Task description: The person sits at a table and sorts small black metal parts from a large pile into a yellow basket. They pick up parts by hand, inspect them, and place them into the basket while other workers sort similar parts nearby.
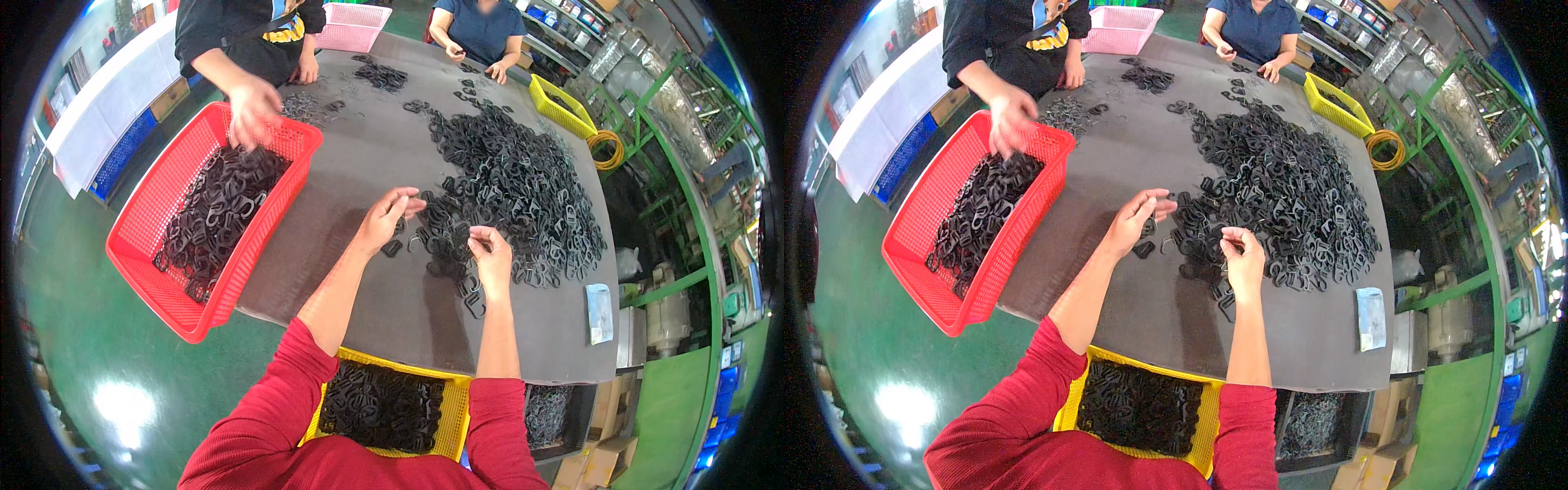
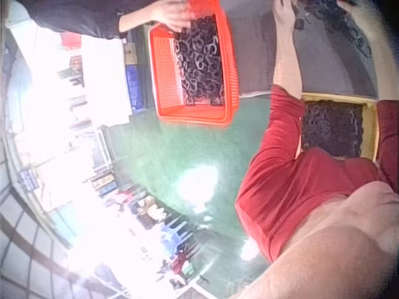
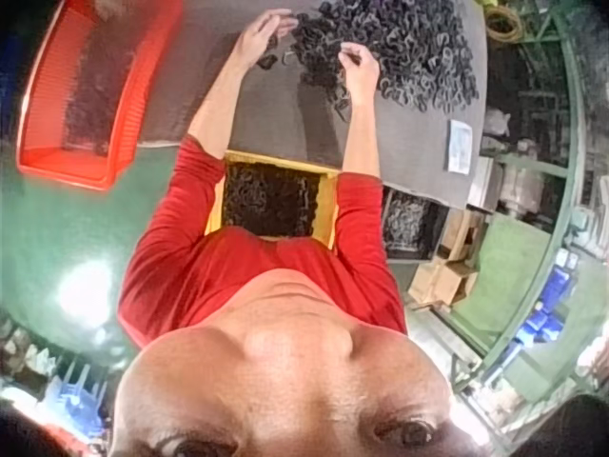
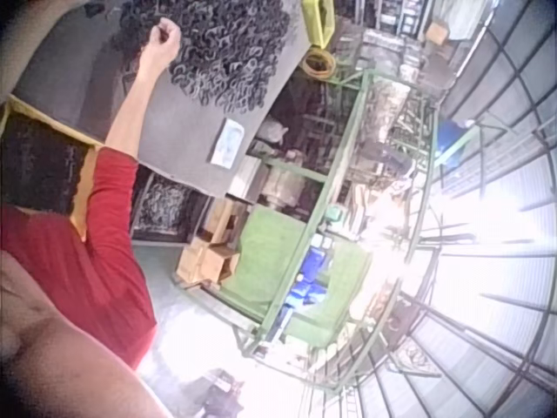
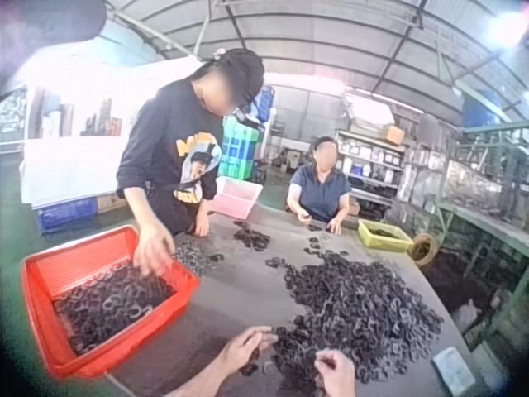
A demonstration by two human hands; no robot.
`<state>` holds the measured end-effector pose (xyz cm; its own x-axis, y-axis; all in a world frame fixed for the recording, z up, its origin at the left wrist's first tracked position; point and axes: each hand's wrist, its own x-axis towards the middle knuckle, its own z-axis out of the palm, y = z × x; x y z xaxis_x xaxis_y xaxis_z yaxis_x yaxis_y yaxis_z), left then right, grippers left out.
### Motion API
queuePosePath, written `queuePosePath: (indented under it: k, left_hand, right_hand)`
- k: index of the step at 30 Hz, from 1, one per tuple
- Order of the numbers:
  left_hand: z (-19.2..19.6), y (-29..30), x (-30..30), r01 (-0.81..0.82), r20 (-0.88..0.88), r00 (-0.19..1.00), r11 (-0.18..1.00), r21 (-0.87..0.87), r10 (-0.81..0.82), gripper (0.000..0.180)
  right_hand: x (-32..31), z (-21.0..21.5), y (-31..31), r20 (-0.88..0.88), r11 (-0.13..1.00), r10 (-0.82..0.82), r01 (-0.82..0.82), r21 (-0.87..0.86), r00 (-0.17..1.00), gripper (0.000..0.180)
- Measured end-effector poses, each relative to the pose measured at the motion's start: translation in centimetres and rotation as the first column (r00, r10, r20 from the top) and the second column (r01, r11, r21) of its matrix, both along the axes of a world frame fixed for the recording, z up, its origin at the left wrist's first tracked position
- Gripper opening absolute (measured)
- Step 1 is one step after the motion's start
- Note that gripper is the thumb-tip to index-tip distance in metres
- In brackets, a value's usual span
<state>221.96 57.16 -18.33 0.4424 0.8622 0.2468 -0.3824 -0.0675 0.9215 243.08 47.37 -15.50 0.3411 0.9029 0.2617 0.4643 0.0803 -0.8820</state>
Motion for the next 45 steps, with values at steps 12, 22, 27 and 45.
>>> queuePosePath:
  k: [12,22,27,45]
  left_hand:
    - [0.3,0.4,-1.2,-0.325,-0.361,0.832,0.898,0.297,0.421,0.033]
    - [-1.7,1.5,-2.3,-0.427,-0.428,0.577,0.703,0.568,0.696,0.017]
    - [-1.2,1.9,-2.5,-0.528,-0.464,0.622,0.776,0.346,0.63,0.018]
    - [-1.4,2.1,-3.3,-0.426,-0.548,0.517,0.753,0.502,0.658,0.025]
  right_hand:
    - [1.8,2.2,-1.0,-0.345,0.965,0.103,-0.178,-0.193,0.933,0.029]
    - [-1.5,0.9,4.9,0.299,0.97,0.008,0.065,-0.235,0.954,0.032]
    - [-4.7,1.2,6.7,0.834,0.966,0.1,0.146,-0.211,0.543,0.044]
    - [-4.2,-0.3,14.5,0.71,0.865,0.216,0.205,-0.457,0.67,0.062]
